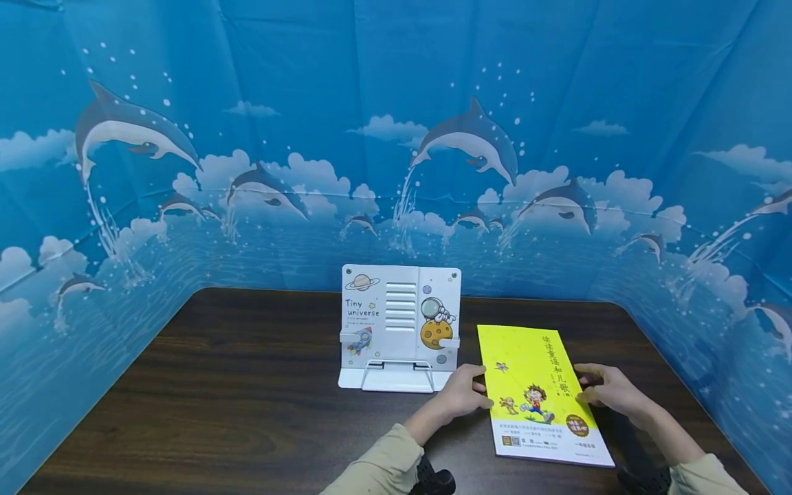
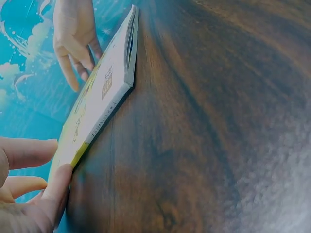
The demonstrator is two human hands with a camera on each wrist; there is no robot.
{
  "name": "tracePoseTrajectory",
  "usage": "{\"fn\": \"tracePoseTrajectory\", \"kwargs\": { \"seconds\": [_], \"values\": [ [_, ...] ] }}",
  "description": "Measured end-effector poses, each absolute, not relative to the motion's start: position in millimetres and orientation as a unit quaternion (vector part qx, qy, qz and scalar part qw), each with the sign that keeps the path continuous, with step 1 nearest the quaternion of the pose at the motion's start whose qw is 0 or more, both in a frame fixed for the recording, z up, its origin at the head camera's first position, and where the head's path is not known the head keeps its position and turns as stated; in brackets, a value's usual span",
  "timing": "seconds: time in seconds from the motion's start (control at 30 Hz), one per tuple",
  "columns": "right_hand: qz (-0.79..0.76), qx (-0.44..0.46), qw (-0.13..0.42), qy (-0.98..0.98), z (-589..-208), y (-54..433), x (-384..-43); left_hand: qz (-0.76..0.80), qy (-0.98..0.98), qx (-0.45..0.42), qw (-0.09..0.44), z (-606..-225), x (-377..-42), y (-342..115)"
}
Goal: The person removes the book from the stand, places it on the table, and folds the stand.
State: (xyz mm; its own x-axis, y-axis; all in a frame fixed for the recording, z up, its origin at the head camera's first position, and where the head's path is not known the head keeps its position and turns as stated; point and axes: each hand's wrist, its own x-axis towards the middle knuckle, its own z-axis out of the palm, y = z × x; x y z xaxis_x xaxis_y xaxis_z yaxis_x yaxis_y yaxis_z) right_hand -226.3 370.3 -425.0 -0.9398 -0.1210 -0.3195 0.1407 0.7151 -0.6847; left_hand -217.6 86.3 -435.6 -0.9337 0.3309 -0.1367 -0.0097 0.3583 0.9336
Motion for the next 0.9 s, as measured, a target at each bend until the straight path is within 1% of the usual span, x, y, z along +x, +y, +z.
{"fn": "tracePoseTrajectory", "kwargs": {
  "seconds": [0.23,0.47,0.73,0.9],
  "values": [
    [-0.363,0.002,0.135,0.922,-414.9,367.2,-228.7,0.543,0.82,0.1,0.15,-431.1,-215.0,83.8],
    [-0.365,-0.023,0.101,0.925,-408.4,357.8,-232.2,0.557,0.806,0.137,0.147,-417.7,-217.7,67.5],
    [-0.398,-0.044,0.079,0.913,-391.1,334.8,-238.0,0.542,0.802,0.201,0.146,-398.4,-227.7,26.3],
    [-0.42,-0.074,0.079,0.901,-380.2,316.9,-237.3,0.525,0.803,0.248,0.136,-388.0,-229.6,-8.0]
  ]
}}
